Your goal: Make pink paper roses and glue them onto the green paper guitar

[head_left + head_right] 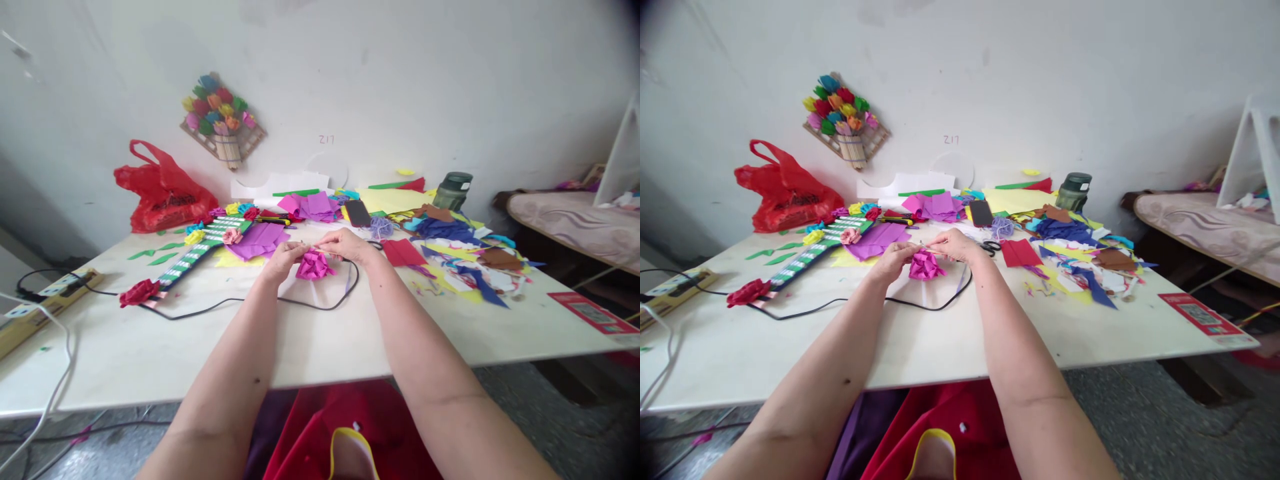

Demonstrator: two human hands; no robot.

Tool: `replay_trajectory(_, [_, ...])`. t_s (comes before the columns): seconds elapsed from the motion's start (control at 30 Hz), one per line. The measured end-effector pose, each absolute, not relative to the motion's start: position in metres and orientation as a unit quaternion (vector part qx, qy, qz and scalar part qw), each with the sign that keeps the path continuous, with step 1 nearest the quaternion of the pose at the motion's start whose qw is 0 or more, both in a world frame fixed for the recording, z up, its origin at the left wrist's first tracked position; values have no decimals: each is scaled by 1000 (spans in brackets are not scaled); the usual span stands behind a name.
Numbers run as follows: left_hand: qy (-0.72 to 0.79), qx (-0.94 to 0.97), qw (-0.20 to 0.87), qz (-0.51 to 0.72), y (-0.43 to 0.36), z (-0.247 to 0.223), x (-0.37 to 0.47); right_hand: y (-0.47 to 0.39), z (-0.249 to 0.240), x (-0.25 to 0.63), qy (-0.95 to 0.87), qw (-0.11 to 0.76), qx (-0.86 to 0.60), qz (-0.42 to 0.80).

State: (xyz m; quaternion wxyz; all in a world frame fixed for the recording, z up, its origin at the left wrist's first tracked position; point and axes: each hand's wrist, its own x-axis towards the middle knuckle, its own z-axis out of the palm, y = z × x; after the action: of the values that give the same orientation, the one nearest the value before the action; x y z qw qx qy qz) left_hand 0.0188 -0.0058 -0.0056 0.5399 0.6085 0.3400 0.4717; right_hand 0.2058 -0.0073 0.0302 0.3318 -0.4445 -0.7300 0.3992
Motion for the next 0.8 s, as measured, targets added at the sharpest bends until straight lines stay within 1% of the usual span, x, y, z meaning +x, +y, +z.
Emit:
replay_trajectory(0.23, [334,609,549,465,-7,-4,16,-6,29,214,-752,265,-432,422])
replay_trajectory(0.37, [336,607,555,459,-5,-5,14,-4,28,215,-775,247,-413,409])
replay_trajectory(0.57, [337,598,566,457,-3,-8,12,-1,27,217,-799,260,-402,365])
replay_trajectory(0.8, [335,594,572,456,1,-10,8,3,22,214,-794,313,-391,343])
